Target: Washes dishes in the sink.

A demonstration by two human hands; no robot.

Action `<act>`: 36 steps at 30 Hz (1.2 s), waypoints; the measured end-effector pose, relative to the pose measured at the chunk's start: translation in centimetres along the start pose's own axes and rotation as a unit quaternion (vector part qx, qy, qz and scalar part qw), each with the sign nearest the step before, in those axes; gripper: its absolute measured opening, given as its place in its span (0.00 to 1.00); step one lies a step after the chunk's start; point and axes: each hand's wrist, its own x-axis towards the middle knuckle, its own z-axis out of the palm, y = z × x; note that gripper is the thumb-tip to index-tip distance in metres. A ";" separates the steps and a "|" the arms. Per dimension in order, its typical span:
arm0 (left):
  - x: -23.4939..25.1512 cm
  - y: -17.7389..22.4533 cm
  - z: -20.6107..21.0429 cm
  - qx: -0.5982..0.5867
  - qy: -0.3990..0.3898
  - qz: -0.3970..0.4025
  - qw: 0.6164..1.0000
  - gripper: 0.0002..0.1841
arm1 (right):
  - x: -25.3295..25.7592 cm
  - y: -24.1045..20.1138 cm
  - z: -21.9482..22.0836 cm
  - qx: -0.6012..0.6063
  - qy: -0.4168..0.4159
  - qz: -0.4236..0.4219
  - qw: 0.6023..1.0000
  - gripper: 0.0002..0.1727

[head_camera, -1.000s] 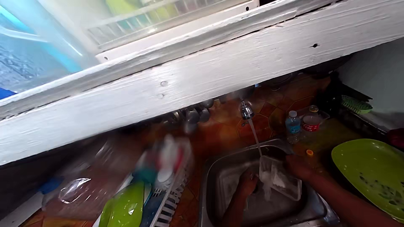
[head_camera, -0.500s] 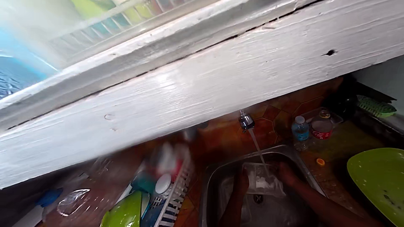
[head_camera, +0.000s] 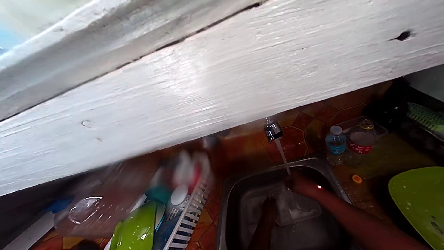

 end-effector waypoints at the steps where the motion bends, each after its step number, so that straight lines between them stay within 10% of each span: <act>1: -0.2 0.2 0.2 -0.006 -0.005 -0.007 1.000 0.27 | -0.1 -0.2 -0.3 -0.008 -0.010 -0.006 1.000 0.16; 15: -3.2 0.7 -1.3 -0.022 0.131 0.102 0.986 0.26 | -0.6 2.5 -1.1 -0.081 0.081 -0.029 0.993 0.17; 23: -3.0 -1.9 -1.0 -0.062 0.202 0.252 0.944 0.27 | -0.7 7.4 -0.9 0.024 0.020 -0.029 0.999 0.44; 36: -0.2 2.6 0.0 -0.119 0.032 0.248 0.961 0.27 | -5.6 6.2 -1.6 -0.024 0.159 0.056 0.985 0.37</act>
